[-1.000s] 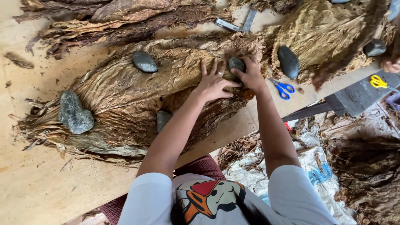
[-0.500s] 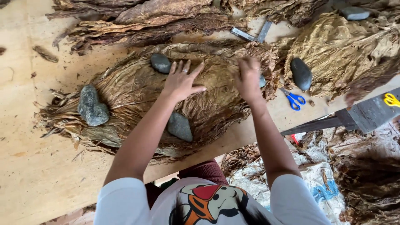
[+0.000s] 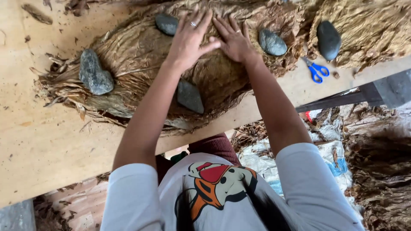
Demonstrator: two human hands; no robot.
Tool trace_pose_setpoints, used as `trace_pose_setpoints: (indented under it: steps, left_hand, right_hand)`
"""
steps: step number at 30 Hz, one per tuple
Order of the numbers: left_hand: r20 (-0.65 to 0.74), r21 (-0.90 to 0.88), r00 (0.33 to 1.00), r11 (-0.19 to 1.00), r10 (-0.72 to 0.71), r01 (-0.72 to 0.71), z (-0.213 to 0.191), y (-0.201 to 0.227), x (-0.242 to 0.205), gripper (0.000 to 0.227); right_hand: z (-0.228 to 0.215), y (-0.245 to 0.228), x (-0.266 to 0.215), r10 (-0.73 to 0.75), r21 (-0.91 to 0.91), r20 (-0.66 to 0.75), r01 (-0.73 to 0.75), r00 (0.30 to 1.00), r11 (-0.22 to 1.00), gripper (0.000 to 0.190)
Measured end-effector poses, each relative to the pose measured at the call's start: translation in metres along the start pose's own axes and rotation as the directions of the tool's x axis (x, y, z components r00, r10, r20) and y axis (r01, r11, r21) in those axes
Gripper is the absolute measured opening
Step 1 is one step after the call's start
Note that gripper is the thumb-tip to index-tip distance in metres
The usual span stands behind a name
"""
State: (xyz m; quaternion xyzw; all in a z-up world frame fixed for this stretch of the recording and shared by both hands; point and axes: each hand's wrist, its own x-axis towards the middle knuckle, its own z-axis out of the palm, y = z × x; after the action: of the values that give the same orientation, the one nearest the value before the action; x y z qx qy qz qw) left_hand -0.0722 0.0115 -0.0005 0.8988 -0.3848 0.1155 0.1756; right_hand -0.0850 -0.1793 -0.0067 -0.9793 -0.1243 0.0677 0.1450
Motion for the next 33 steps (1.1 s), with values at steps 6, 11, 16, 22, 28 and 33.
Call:
trace_pose_setpoints:
  steps: [6,11,16,22,28,33]
  left_hand:
    - [-0.186,-0.016,0.981,0.999,-0.048,0.046,-0.049,-0.003,-0.076,0.037]
    - [0.086,0.088,0.92,0.923,-0.382,0.375,-0.065,-0.008,-0.128,0.059]
    - [0.011,0.072,0.944,0.942,-0.33,0.329,-0.044,-0.021,-0.133,0.061]
    - [0.052,0.075,0.926,0.926,-0.374,0.37,-0.06,-0.01,-0.147,0.069]
    - [0.094,0.181,0.898,0.894,-0.431,0.41,-0.066,0.0,-0.171,0.084]
    - [0.07,0.202,0.894,0.883,-0.444,0.423,-0.061,-0.007,-0.184,0.112]
  right_hand:
    - [-0.02,-0.046,-0.039,0.061,0.058,-0.122,-0.054,0.991,0.997,0.074]
    - [0.036,-0.071,-0.076,0.186,-0.159,-0.251,-0.23,0.95,0.96,0.084]
    - [0.076,-0.034,-0.096,0.124,-0.171,-0.386,-0.203,0.914,0.964,0.087]
    - [0.072,-0.021,-0.107,0.073,0.183,-0.341,-0.01,0.937,0.983,0.07]
    - [0.035,-0.039,-0.107,0.205,0.602,-0.626,0.299,0.752,0.741,0.064]
    - [0.047,-0.096,-0.072,-0.147,0.146,-0.644,0.31,0.75,0.94,0.058]
